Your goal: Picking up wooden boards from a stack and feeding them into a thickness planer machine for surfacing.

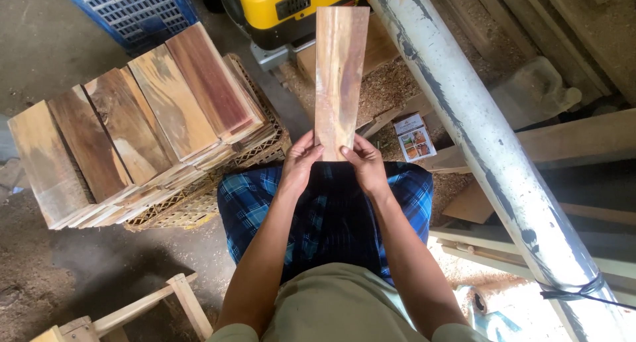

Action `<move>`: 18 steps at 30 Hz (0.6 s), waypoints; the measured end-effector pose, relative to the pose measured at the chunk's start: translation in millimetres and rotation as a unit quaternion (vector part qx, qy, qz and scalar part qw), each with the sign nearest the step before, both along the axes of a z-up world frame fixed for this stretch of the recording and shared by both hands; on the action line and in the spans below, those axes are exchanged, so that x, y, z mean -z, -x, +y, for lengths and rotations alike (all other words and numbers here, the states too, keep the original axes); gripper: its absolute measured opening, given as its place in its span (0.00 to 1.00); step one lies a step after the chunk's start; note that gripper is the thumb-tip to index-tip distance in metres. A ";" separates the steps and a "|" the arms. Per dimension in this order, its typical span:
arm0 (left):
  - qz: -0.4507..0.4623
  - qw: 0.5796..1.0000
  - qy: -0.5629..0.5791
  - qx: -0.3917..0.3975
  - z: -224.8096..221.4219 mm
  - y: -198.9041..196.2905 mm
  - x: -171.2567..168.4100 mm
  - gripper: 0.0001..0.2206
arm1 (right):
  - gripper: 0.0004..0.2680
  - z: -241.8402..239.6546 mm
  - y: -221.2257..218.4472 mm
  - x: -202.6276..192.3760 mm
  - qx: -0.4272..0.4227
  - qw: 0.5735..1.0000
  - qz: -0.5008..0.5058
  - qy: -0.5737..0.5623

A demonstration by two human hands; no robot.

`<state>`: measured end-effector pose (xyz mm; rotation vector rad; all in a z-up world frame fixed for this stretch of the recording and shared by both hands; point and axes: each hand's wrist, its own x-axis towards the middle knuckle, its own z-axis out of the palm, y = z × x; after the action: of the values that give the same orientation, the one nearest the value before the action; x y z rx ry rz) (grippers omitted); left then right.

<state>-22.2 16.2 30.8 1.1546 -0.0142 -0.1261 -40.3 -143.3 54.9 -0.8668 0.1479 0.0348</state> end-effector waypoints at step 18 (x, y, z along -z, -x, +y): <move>0.046 0.999 -0.009 -0.003 82.2 34.6 -19.5 0.24 | 0.27 -12.0 -94.4 -87.9 0.056 0.576 -0.026 0.815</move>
<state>-56.9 98.5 50.3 1.1658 0.0713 -0.1751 54.1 -155.3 142.9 -2.7526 0.1550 -0.3115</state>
